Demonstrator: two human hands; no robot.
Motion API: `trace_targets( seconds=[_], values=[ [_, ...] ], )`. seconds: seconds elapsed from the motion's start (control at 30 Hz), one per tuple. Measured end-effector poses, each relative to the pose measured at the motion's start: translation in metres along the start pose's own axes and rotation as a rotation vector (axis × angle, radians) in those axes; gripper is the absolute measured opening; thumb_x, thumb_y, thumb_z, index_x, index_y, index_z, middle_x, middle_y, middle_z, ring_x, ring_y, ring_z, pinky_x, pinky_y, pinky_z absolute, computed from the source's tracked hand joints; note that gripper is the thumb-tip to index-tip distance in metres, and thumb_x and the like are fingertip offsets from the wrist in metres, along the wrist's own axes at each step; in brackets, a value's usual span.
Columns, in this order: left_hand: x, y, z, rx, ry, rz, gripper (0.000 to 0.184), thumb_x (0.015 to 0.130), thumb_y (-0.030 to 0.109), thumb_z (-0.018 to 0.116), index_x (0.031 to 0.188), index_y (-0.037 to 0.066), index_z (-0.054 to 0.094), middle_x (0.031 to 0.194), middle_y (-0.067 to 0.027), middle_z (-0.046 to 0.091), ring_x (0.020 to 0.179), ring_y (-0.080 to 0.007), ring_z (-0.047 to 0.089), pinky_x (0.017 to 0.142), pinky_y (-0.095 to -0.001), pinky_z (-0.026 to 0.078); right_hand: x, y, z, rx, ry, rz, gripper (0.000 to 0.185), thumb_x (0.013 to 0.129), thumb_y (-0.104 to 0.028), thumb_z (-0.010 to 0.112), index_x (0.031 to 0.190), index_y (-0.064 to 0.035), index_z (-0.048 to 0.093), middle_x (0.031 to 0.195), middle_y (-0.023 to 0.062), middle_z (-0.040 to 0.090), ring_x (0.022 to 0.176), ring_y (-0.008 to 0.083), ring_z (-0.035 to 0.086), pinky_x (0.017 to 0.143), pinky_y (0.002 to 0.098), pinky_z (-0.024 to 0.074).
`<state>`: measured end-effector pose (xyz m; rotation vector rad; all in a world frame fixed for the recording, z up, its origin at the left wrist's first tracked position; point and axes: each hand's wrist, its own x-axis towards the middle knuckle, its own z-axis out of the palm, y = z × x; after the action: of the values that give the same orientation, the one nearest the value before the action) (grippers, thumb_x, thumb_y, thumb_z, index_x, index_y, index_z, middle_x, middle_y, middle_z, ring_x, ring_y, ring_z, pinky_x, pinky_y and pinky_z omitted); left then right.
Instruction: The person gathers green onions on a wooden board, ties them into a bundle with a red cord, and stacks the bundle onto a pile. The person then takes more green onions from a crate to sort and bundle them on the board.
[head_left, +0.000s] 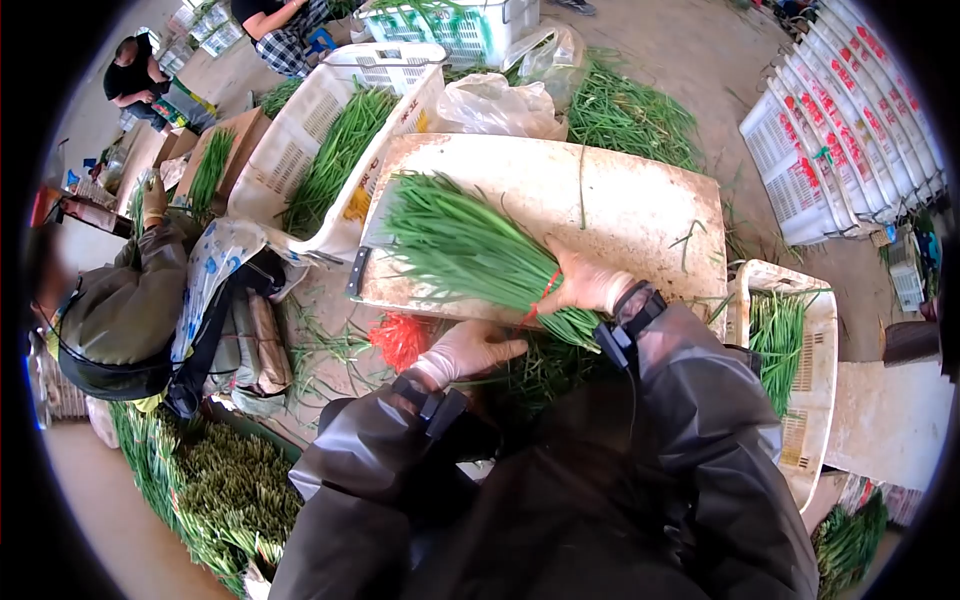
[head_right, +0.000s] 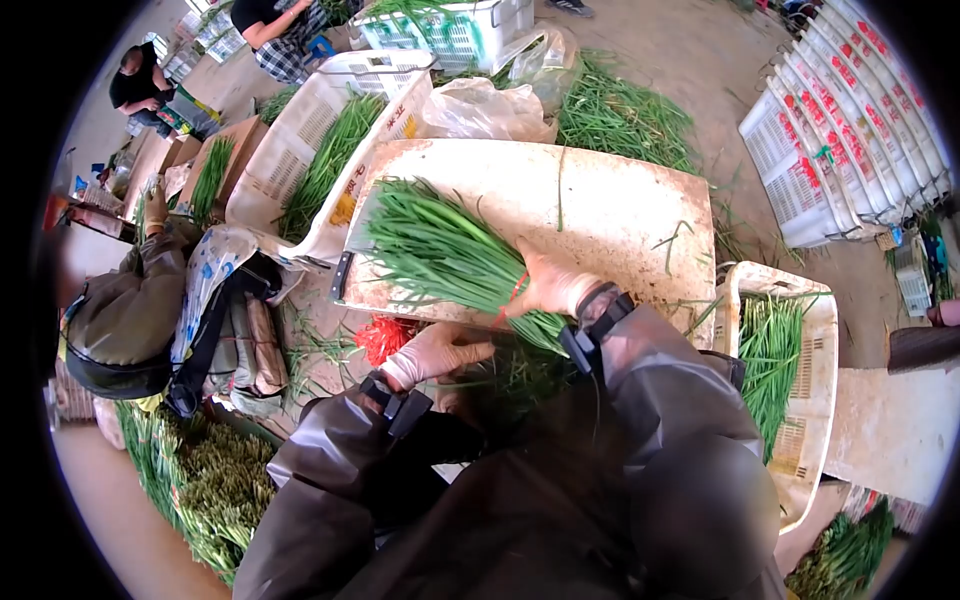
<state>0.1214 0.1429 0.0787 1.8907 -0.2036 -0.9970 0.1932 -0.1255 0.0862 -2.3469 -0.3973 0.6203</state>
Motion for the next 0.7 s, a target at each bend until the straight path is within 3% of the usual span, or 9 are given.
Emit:
trace_targets(
  seconds=[0.07,0.1,0.17,0.2,0.33,0.43,0.47,0.57,0.7],
  values=[
    [0.004,-0.001,0.006,-0.307,0.028,0.039,0.058,0.097,0.05,0.076,0.126,0.001,0.07,0.089,-0.0032,0.072,0.068,-0.0106,0.065,0.06,-0.0244,0.052,0.001,0.01,0.002,0.228,-0.036,-0.037,0.118,0.065,-0.04,0.099,0.155,0.0034,0.037,0.129,0.0222,0.069,0.121,0.0306,0.065,0.103,0.0391,0.0512],
    [0.005,0.006,-0.001,-0.289,0.029,-0.053,0.06,0.099,0.049,0.074,0.136,0.003,0.064,0.101,-0.0058,0.073,0.078,-0.0111,0.067,0.062,-0.0249,0.053,-0.001,0.007,0.0,0.344,-0.113,-0.018,0.113,0.066,-0.037,0.1,0.154,0.0027,0.04,0.13,0.0201,0.069,0.121,0.0275,0.065,0.104,0.0379,0.0505],
    [-0.002,0.017,-0.001,-0.379,0.225,0.021,0.066,0.1,0.049,0.072,0.144,0.002,0.057,0.119,-0.0086,0.071,0.096,-0.0148,0.068,0.075,-0.0284,0.057,-0.005,-0.001,-0.002,0.556,-0.208,-0.009,0.102,0.068,-0.031,0.1,0.15,0.0011,0.047,0.131,0.0159,0.07,0.121,0.0234,0.063,0.105,0.0364,0.0496],
    [0.01,-0.001,-0.001,-0.488,0.232,0.13,0.072,0.099,0.046,0.075,0.148,0.0,0.051,0.133,-0.0109,0.066,0.115,-0.0197,0.064,0.095,-0.0341,0.054,-0.008,-0.001,0.002,0.652,-0.223,-0.021,0.096,0.07,-0.029,0.1,0.147,0.0,0.051,0.131,0.0138,0.07,0.121,0.0222,0.063,0.105,0.0362,0.0494],
    [0.02,-0.004,0.013,-0.788,0.322,0.26,0.073,0.093,0.035,0.083,0.148,0.0,0.051,0.138,-0.0105,0.064,0.123,-0.0227,0.061,0.108,-0.0375,0.048,-0.022,-0.015,0.011,0.96,-0.346,0.022,0.078,0.079,-0.024,0.095,0.144,-0.0031,0.058,0.132,0.0061,0.069,0.122,0.0188,0.061,0.107,0.0339,0.0473],
    [0.015,0.022,0.017,-1.052,0.334,0.296,0.069,0.092,0.025,0.085,0.148,0.001,0.051,0.137,-0.0097,0.065,0.124,-0.0239,0.061,0.11,-0.0383,0.048,-0.026,-0.022,0.029,0.919,-0.28,-0.043,0.073,0.081,-0.023,0.094,0.143,-0.0049,0.059,0.129,0.0037,0.068,0.119,0.0182,0.061,0.106,0.0332,0.0482],
    [0.009,0.035,0.016,-1.12,0.308,0.314,0.064,0.091,0.014,0.084,0.146,0.002,0.053,0.135,-0.0086,0.066,0.123,-0.0242,0.063,0.109,-0.0387,0.05,-0.025,-0.027,0.031,0.921,-0.276,-0.087,0.075,0.079,-0.019,0.095,0.143,-0.0052,0.058,0.129,0.004,0.069,0.122,0.0188,0.061,0.107,0.0347,0.0478],
    [0.01,0.055,0.006,-1.04,0.407,0.337,0.066,0.083,0.006,0.083,0.141,0.002,0.053,0.128,-0.012,0.066,0.114,-0.0263,0.066,0.098,-0.0401,0.056,-0.021,-0.035,0.029,0.956,-0.17,-0.227,0.083,0.076,-0.015,0.096,0.146,-0.0059,0.052,0.131,0.0049,0.067,0.127,0.0193,0.059,0.11,0.0365,0.0474],
    [0.003,0.095,-0.02,-0.761,0.497,0.569,0.057,0.08,0.001,0.085,0.132,0.002,0.06,0.117,-0.0106,0.073,0.103,-0.0226,0.071,0.093,-0.0372,0.059,-0.016,-0.065,-0.001,0.946,0.139,-0.508,0.1,0.072,-0.018,0.099,0.153,-0.0056,0.041,0.142,0.0088,0.06,0.131,0.0217,0.055,0.113,0.0394,0.0456]
  ],
)
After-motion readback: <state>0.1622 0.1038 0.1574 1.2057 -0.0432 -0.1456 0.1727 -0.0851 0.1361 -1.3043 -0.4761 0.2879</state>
